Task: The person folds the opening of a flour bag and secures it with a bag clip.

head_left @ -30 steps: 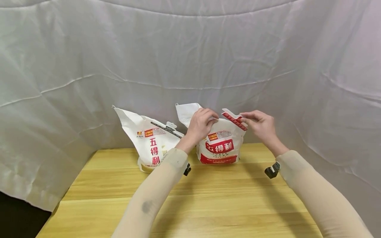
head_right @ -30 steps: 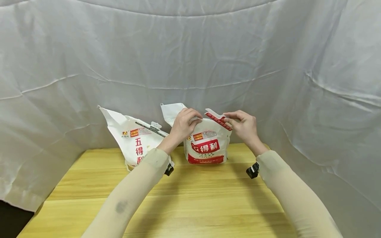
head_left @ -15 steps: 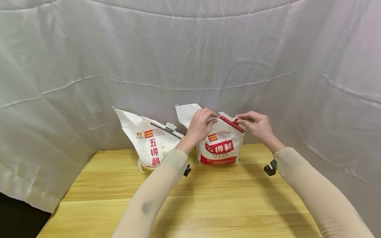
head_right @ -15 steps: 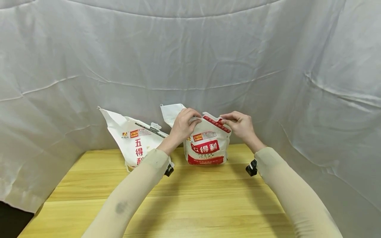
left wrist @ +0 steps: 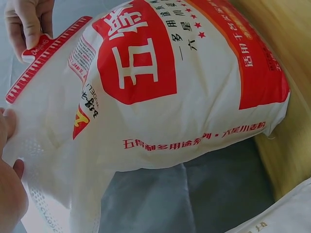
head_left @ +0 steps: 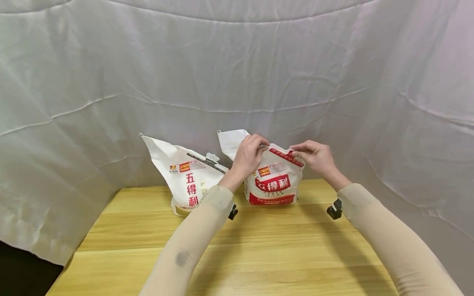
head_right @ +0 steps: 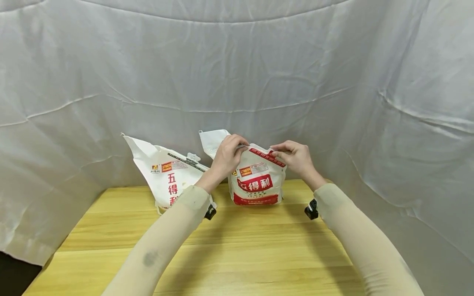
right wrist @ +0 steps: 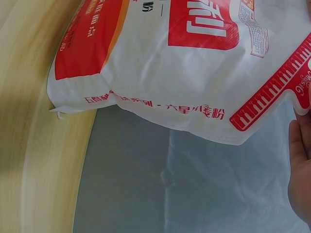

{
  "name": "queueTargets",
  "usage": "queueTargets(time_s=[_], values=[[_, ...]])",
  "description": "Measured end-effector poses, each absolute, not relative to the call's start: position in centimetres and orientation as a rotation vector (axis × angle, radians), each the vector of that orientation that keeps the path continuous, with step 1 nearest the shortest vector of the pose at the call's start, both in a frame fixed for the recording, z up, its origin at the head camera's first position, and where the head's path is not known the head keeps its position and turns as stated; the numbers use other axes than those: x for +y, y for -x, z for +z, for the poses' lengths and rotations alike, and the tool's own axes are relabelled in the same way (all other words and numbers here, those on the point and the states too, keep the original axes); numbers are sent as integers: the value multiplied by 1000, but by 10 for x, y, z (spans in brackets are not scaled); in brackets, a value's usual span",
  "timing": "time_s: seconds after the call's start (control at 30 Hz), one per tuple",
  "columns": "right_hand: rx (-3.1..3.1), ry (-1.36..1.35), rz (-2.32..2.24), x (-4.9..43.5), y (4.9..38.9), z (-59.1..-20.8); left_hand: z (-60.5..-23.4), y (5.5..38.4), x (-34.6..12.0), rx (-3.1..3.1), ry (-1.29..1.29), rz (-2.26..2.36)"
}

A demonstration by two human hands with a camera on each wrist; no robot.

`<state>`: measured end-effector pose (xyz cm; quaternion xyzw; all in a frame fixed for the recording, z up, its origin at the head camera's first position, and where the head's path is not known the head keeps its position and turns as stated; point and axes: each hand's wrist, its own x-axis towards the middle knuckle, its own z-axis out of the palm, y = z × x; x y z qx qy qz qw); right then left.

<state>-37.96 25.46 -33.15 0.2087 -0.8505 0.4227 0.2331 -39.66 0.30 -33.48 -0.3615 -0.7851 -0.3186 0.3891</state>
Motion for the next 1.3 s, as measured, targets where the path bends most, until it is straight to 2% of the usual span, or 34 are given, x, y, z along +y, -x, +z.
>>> queueTargets(time_s=[0.63,1.3], values=[[-2453,-503,1162,250,380,-334,-329,394,-1,-2026,908,-790],[-2434,-554,975,252,376,-345,-336,379,-19,-2316,831,-398]])
